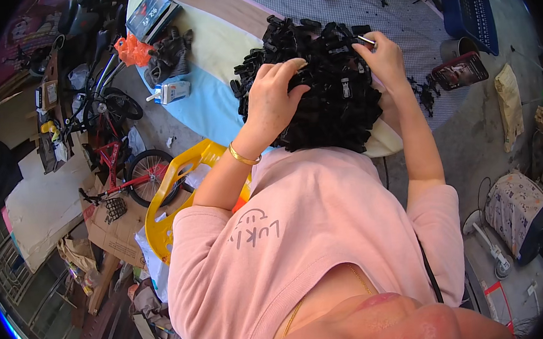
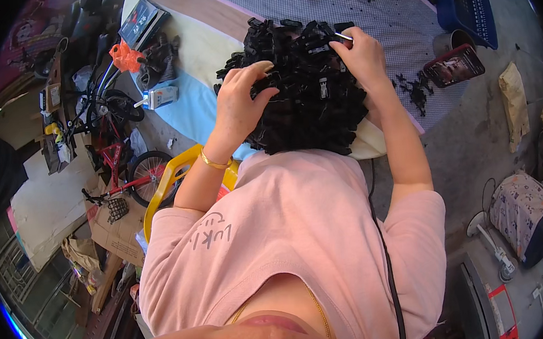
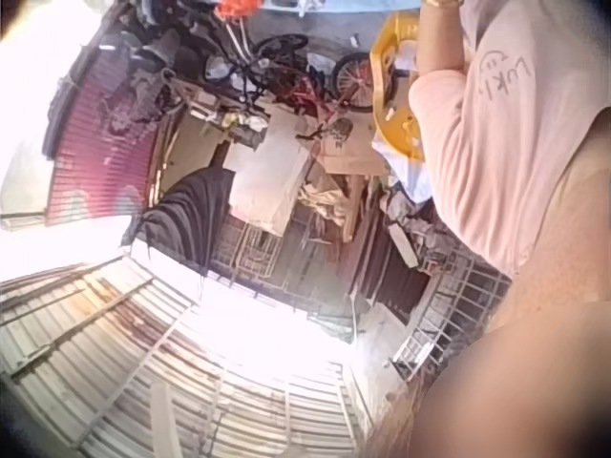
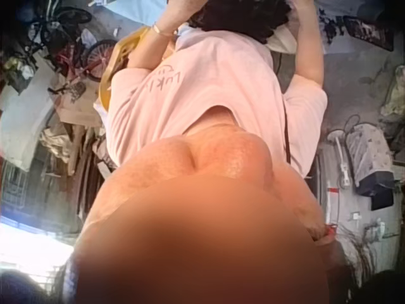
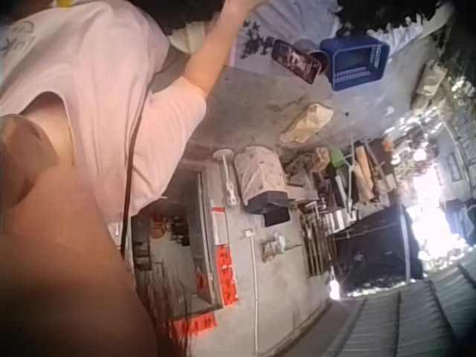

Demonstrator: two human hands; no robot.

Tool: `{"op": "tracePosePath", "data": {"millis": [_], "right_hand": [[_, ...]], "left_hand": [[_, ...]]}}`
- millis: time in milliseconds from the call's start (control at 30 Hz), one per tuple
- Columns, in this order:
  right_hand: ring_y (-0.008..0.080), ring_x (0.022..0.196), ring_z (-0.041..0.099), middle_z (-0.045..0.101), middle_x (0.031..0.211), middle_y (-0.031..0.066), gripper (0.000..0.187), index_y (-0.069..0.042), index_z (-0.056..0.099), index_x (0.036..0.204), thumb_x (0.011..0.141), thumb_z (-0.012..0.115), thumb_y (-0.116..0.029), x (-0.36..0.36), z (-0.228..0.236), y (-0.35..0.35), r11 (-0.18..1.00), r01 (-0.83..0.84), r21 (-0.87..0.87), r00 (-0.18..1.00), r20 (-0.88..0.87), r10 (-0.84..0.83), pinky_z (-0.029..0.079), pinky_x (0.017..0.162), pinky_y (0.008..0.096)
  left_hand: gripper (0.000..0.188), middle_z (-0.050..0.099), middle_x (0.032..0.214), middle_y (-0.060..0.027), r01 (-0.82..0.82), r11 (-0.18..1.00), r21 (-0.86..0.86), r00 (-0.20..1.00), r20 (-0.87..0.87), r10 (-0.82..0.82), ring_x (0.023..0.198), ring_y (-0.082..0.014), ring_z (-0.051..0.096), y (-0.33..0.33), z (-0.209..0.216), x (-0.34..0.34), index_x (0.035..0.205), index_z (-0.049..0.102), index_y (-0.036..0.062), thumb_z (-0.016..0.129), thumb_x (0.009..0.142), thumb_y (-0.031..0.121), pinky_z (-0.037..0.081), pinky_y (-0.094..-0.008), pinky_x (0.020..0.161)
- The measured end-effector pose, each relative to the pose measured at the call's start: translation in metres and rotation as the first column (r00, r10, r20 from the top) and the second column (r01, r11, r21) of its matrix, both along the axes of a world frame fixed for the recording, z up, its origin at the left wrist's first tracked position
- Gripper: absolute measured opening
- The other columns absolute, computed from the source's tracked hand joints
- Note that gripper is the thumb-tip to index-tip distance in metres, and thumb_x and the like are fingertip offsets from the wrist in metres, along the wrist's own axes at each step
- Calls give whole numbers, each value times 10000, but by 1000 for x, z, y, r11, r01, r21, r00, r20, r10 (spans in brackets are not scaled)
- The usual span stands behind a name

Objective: Manually preparing and separating bunches of synthetic hair extensions at a workbench.

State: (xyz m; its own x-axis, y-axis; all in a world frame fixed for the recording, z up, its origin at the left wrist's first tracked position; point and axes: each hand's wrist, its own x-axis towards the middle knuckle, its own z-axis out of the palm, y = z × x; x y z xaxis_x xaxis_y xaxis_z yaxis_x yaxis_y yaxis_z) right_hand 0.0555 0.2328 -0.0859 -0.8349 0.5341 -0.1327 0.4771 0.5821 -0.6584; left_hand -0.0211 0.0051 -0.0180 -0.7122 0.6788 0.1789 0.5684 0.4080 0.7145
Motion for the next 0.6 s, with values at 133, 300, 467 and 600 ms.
{"op": "tracePosePath", "data": {"millis": [133, 300, 467, 600], "right_hand": [[279, 760, 613, 642, 792, 102, 314, -64, 593, 900, 702, 694, -285, -13, -30, 7, 989, -8, 149, 989, 148, -14, 475, 687, 380], [197, 736, 611, 641, 814, 70, 320, -35, 604, 964, 712, 700, -209, -5, -15, 2, 995, 67, 74, 988, 133, -77, 477, 686, 301], [66, 785, 552, 609, 909, 27, 256, 3, 572, 1003, 768, 662, -48, 6, 41, -44, 650, -43, -759, 895, -318, -313, 446, 719, 184], [59, 781, 553, 609, 895, 20, 246, -3, 565, 1008, 781, 652, -46, 14, 57, -65, 642, -100, -760, 880, -369, -300, 448, 732, 187]], "left_hand": [[326, 619, 901, -73, 187, 968, -169, 978, -58, -199, 893, -250, 534, 0, -3, -6, 948, 619, 67, 728, 663, 180, 440, -333, 794], [450, 575, 1082, -98, 157, 987, 19, 986, 58, -158, 1000, -263, 528, 6, 4, -7, 1074, 563, 47, 734, 669, 142, 431, -323, 857], [669, 494, 1224, -97, 78, 944, 320, 842, 486, -234, 1127, -211, 480, 26, -4, 4, 1287, 383, 13, 716, 710, 61, 402, -311, 940], [645, 484, 1213, -68, 40, 869, 493, 668, 633, -390, 1074, -147, 506, 33, 2, 2, 1315, 332, 3, 669, 766, 38, 430, -289, 907]]}}
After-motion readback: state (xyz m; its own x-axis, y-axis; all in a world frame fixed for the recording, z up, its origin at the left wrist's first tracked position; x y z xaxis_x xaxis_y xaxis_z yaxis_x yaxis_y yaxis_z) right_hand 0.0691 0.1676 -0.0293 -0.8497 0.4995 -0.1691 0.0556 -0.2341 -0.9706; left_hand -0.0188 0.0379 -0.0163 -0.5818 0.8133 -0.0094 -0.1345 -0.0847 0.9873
